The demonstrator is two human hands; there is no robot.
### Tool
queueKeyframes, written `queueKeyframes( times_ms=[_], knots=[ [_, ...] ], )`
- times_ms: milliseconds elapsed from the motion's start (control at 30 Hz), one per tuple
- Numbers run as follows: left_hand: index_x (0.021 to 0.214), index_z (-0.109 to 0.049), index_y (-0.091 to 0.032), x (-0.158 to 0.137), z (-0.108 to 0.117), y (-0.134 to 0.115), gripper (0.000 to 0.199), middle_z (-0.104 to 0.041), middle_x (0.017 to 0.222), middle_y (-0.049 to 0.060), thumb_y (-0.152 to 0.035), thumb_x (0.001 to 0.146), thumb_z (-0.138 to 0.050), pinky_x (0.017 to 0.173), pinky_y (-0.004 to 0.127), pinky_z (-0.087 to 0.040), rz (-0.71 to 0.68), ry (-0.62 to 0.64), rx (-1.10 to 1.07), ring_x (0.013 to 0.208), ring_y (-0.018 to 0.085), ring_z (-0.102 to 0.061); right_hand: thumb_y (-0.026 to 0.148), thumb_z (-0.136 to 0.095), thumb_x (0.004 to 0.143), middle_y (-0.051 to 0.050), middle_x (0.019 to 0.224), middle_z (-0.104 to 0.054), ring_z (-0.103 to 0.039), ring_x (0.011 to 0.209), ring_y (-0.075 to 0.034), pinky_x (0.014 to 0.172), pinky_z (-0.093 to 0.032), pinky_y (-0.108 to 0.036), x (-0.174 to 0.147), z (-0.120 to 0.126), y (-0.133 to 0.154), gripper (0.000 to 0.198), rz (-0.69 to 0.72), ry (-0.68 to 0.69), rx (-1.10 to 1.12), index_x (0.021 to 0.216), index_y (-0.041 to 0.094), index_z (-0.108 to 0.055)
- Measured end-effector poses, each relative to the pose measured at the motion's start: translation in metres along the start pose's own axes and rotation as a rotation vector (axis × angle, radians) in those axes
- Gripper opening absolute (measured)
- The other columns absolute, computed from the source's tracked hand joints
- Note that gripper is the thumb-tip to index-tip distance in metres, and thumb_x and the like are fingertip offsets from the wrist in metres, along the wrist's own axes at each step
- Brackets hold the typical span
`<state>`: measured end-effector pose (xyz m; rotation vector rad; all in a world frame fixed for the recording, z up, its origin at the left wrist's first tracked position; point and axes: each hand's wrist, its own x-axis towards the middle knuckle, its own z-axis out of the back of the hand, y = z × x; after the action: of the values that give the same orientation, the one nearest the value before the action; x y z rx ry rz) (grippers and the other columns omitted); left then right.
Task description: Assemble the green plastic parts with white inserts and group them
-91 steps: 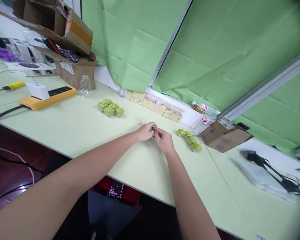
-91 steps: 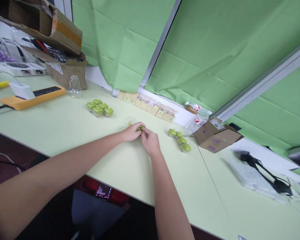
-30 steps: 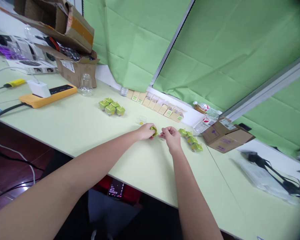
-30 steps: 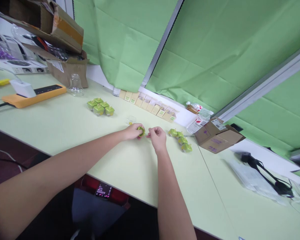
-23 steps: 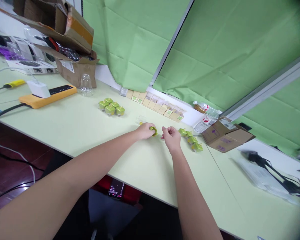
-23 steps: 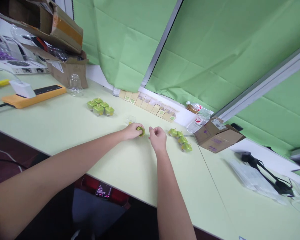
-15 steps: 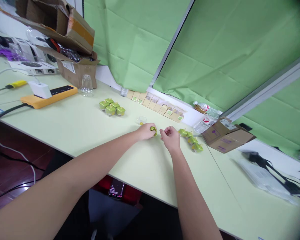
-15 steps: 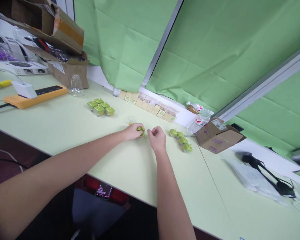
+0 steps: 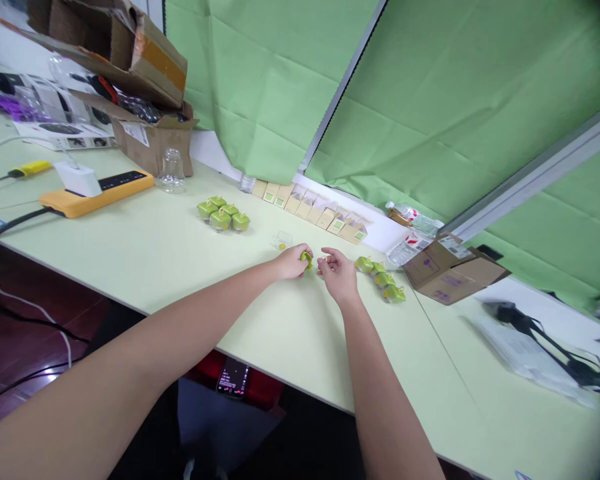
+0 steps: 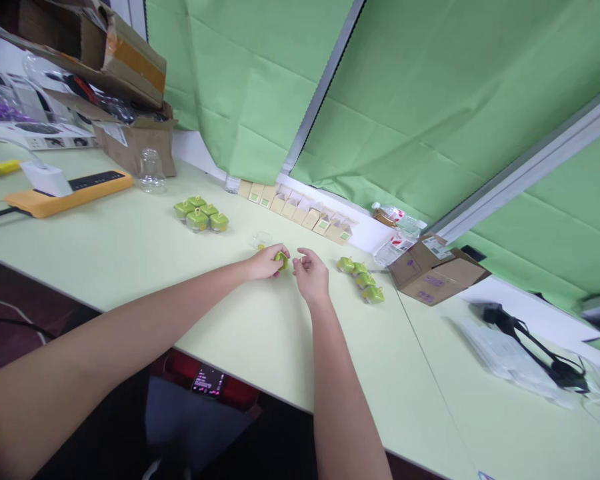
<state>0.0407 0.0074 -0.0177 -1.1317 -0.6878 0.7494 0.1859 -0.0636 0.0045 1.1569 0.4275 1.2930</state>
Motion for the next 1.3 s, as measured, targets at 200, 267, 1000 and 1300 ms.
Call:
queueKeyframes(
  times_ms=[200,267,1000,1300],
  knots=[
    [0.107,-0.045,-0.022,-0.004,-0.001,-0.003,0.016,-0.054,0.07,-0.005,-0.019,0.092,-0.047,0.049,0.02,-0.038,-0.038,0.015,0.005,0.05,0.01,-0.056,0.05,-0.069,0.074,-0.004,0.081,-0.067,-0.059,0.068,-0.015,0.059,-0.051,-0.026,-0.003,-0.002,0.007,0.033,0.03,0.046,-0.064,0.088,0.02,-0.069],
    [0.103,-0.045,-0.022,-0.006,-0.001,-0.004,0.01,-0.055,0.074,-0.004,-0.022,0.093,-0.047,0.048,0.02,-0.037,-0.061,0.024,0.023,0.051,0.009,-0.055,0.049,-0.068,0.076,-0.005,0.082,-0.069,-0.059,0.069,-0.016,0.06,-0.05,-0.027,-0.004,-0.003,0.007,0.032,0.055,0.073,-0.078,0.088,0.019,-0.072],
    [0.115,-0.06,-0.016,-0.005,0.001,0.0,0.039,-0.065,0.113,0.011,-0.005,0.081,-0.043,0.095,0.034,-0.047,-0.416,-0.188,0.385,0.104,0.022,-0.061,0.036,-0.066,0.077,0.0,0.075,-0.07,-0.061,0.062,-0.014,0.063,-0.048,-0.027,-0.007,-0.003,0.007,0.015,0.093,-0.006,-0.294,0.081,0.022,-0.067],
    [0.103,-0.067,-0.017,-0.003,-0.006,-0.003,0.033,-0.064,0.071,0.001,-0.007,0.079,-0.047,0.061,0.026,-0.049,-0.117,-0.031,-0.154,0.055,0.013,-0.058,0.034,-0.059,0.084,-0.002,0.086,-0.072,-0.059,0.061,-0.014,0.066,-0.047,-0.028,-0.012,-0.009,0.014,0.018,0.306,-0.07,-0.387,0.087,0.022,-0.071]
  ],
)
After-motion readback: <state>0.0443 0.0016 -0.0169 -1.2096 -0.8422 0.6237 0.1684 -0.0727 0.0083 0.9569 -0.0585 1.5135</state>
